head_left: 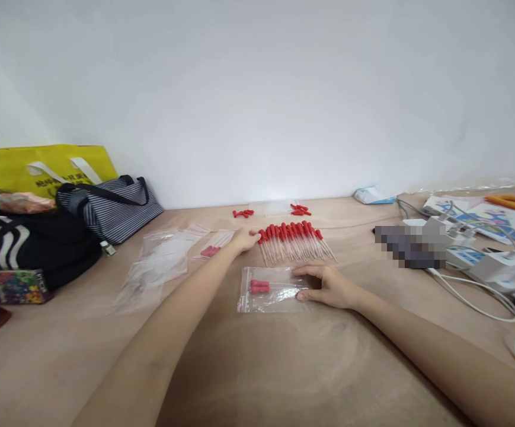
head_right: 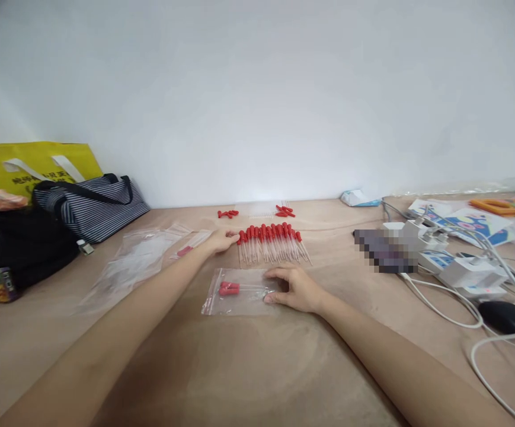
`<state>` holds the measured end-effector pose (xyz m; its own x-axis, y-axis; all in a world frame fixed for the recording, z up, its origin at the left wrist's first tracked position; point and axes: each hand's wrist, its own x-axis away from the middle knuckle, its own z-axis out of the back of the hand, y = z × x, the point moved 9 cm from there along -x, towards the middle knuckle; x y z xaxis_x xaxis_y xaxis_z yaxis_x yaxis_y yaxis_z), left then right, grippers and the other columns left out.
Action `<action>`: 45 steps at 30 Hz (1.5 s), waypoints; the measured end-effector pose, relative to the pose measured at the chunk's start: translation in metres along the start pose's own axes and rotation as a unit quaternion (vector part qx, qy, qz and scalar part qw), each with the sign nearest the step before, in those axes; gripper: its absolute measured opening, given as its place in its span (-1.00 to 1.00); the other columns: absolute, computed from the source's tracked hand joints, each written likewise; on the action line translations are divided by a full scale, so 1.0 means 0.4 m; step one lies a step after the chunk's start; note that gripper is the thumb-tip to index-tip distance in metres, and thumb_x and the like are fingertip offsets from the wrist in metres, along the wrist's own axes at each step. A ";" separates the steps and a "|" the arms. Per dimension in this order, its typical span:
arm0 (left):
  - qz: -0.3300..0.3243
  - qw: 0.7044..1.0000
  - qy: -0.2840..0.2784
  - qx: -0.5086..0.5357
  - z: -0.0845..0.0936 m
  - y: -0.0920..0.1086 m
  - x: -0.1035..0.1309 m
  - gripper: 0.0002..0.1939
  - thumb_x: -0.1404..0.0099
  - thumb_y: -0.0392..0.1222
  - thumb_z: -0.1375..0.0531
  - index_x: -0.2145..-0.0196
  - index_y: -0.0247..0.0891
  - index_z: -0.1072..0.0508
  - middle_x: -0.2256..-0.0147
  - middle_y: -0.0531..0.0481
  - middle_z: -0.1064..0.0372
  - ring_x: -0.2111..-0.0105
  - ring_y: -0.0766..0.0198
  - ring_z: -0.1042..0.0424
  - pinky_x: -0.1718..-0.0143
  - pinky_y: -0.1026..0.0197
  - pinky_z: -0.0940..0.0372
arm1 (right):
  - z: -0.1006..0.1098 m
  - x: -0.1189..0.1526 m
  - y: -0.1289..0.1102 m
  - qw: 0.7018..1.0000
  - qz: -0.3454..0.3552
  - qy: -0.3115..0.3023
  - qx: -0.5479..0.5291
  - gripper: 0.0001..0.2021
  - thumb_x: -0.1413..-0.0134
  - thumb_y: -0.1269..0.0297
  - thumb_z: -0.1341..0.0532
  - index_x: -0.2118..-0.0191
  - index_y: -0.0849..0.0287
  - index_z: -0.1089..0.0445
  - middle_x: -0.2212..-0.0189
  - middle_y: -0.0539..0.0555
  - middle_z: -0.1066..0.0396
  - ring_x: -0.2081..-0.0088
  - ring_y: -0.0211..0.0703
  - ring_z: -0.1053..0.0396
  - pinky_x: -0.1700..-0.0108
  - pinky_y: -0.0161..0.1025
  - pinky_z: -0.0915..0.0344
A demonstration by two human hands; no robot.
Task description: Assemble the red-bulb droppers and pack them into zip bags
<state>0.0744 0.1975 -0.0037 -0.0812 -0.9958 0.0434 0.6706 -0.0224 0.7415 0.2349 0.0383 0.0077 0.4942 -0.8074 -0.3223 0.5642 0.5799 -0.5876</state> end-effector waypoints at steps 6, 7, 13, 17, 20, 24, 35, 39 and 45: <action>0.026 0.991 -0.003 0.132 0.005 -0.013 0.007 -0.77 -0.22 -0.20 -0.10 0.19 -0.38 -0.32 0.22 -0.09 -0.31 0.29 0.24 -0.36 0.29 0.13 -0.31 | 0.004 -0.002 -0.009 1.000 0.013 0.004 -0.005 -0.57 0.18 0.06 -0.25 0.14 0.15 -0.35 0.15 0.11 -0.35 0.12 -0.12 -0.27 0.07 -0.15 -0.19; 0.021 0.986 0.012 0.163 0.023 -0.014 0.018 -0.81 -0.19 -0.23 -0.12 0.25 -0.39 -0.34 0.30 -0.07 -0.33 0.35 0.28 -0.38 0.33 0.17 -0.31 | 0.003 -0.002 -0.009 1.000 0.014 0.003 -0.005 -0.57 0.18 0.05 -0.25 0.14 0.15 -0.35 0.15 0.10 -0.35 0.12 -0.12 -0.28 0.07 -0.15 -0.20; -0.027 0.934 0.172 0.313 0.203 -0.068 0.174 -0.89 -0.22 -0.26 -0.04 0.26 -0.26 -0.20 0.46 0.13 -0.27 0.57 0.49 -0.35 0.42 0.32 -0.33 | -0.003 0.001 0.000 1.000 0.008 -0.004 -0.007 -0.55 0.18 0.03 -0.23 0.13 0.15 -0.35 0.13 0.13 -0.34 0.10 -0.08 -0.27 0.04 -0.11 -0.18; -0.067 0.899 0.204 0.382 0.256 -0.130 0.286 -0.75 -0.06 -0.19 -0.18 0.30 -0.28 -0.24 0.49 0.13 -0.27 0.54 0.44 -0.35 0.41 0.29 -0.35 | -0.005 0.002 0.004 1.000 0.002 -0.004 -0.007 -0.56 0.17 0.03 -0.23 0.13 0.12 -0.35 0.12 0.12 -0.34 0.08 -0.07 -0.26 0.03 -0.09 -0.17; -0.071 0.885 0.212 0.408 0.251 -0.165 0.324 -0.68 0.03 -0.13 -0.23 0.32 -0.28 -0.26 0.49 0.12 -0.29 0.52 0.42 -0.36 0.40 0.26 -0.36 | -0.006 0.001 0.005 1.000 -0.001 -0.006 -0.003 -0.56 0.17 0.03 -0.23 0.13 0.12 -0.35 0.12 0.12 -0.33 0.08 -0.07 -0.26 0.03 -0.09 -0.18; -0.082 0.880 0.215 0.416 0.227 -0.165 0.331 -0.66 0.06 -0.10 -0.24 0.33 -0.27 -0.26 0.46 0.11 -0.29 0.49 0.39 -0.38 0.36 0.21 -0.37 | -0.005 0.000 0.002 1.000 0.001 -0.009 0.000 -0.56 0.17 0.02 -0.23 0.14 0.13 -0.35 0.11 0.12 -0.33 0.08 -0.08 -0.26 0.04 -0.11 -0.18; -0.057 0.884 0.179 0.429 0.158 -0.146 0.342 -0.67 0.07 -0.11 -0.27 0.40 -0.30 -0.24 0.47 0.09 -0.30 0.43 0.35 -0.39 0.25 0.14 -0.36 | -0.004 0.000 0.003 1.000 0.002 -0.006 0.000 -0.55 0.17 0.01 -0.22 0.14 0.14 -0.35 0.11 0.11 -0.33 0.08 -0.08 -0.26 0.03 -0.12 -0.18; -0.051 0.903 0.144 0.401 0.124 -0.119 0.355 -0.66 0.06 -0.06 -0.26 0.42 -0.30 -0.23 0.48 0.08 -0.33 0.43 0.31 -0.41 0.30 0.15 -0.36 | -0.005 -0.002 0.004 1.000 0.003 -0.005 -0.009 -0.54 0.18 0.02 -0.23 0.13 0.15 -0.35 0.13 0.12 -0.34 0.10 -0.09 -0.27 0.04 -0.11 -0.18; -0.038 0.951 0.081 0.295 0.078 -0.085 0.358 -0.69 0.10 -0.07 -0.26 0.45 -0.30 -0.28 0.56 0.11 -0.31 0.60 0.42 -0.30 0.60 0.38 -0.21 | -0.005 -0.003 0.004 1.000 -0.001 -0.008 -0.016 -0.55 0.20 0.01 -0.24 0.14 0.14 -0.36 0.16 0.12 -0.35 0.12 -0.07 -0.29 0.07 -0.09 -0.20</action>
<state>0.0169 0.0584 -0.0018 0.0341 -0.9949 -0.0949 0.1337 -0.0896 0.9870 0.2338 0.0402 0.0056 0.5034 -0.8064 -0.3104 0.5433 0.5747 -0.6120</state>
